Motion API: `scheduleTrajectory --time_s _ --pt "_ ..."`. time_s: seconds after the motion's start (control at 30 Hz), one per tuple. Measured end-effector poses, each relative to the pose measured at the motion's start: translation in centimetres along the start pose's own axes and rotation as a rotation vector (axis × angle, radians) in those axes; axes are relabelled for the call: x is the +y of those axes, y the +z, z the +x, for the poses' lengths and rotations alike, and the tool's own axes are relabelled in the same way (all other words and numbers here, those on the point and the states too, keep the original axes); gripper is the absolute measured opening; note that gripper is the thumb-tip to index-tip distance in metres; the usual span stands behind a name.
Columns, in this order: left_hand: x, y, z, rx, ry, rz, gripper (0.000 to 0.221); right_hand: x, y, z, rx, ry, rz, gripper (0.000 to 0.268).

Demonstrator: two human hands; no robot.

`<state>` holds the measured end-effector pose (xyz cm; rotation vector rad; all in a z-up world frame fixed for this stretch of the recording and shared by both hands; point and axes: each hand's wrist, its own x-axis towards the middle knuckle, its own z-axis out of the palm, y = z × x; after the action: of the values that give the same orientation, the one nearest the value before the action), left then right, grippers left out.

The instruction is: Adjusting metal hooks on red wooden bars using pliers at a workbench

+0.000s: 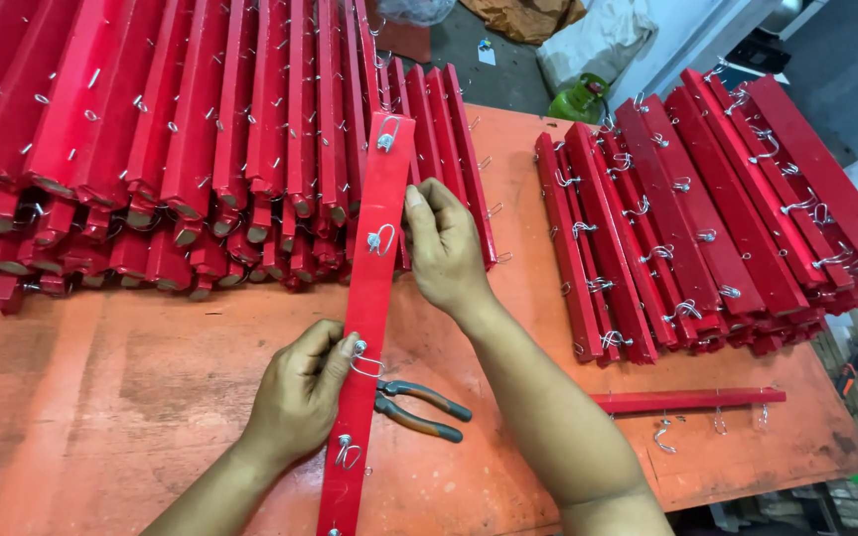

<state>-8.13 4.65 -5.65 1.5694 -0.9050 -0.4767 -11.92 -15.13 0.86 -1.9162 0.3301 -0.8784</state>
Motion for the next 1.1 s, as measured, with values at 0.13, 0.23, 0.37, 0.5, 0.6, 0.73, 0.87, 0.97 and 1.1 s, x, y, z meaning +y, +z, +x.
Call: scheduleTrajectory --time_s 0.13,0.23,0.37,0.5,0.6,0.73,0.87,0.97,1.1 --pt "-0.5 0.2 0.1 0.018 0.024 0.027 0.027 0.1 0.6 0.2 0.006 0.067 0.074 0.033" --pt "-0.5 0.1 0.1 0.019 0.026 0.005 0.027 0.3 1.0 0.3 -0.045 0.180 0.373 0.029" --pt "0.1 -0.4 0.5 0.058 -0.041 0.012 0.028 0.6 0.7 0.2 -0.082 0.277 0.417 0.027" --pt "1.0 -1.0 1.8 0.166 0.113 0.022 0.026 2.6 -0.1 -1.0 -0.104 0.001 0.237 0.027" --pt "1.8 -1.6 3.0 0.197 0.142 -0.035 0.025 1.7 -0.5 -2.3 -0.125 -0.076 0.153 0.021" --pt "3.0 -2.1 5.6 0.201 0.226 0.003 0.025 0.8 -0.8 -3.7 -0.160 -0.119 0.117 0.019" --pt "4.5 -1.9 7.3 0.213 0.312 -0.069 0.022 -0.3 -1.5 -4.1 -0.134 -0.187 0.054 0.021" --pt "4.5 -1.5 7.2 0.190 0.313 -0.080 0.023 -0.6 -2.1 -4.6 -0.093 -0.240 -0.049 0.024" --pt "3.8 -0.8 6.7 0.134 0.289 -0.095 0.025 0.2 -2.6 -4.5 -0.032 -0.303 -0.171 0.028"
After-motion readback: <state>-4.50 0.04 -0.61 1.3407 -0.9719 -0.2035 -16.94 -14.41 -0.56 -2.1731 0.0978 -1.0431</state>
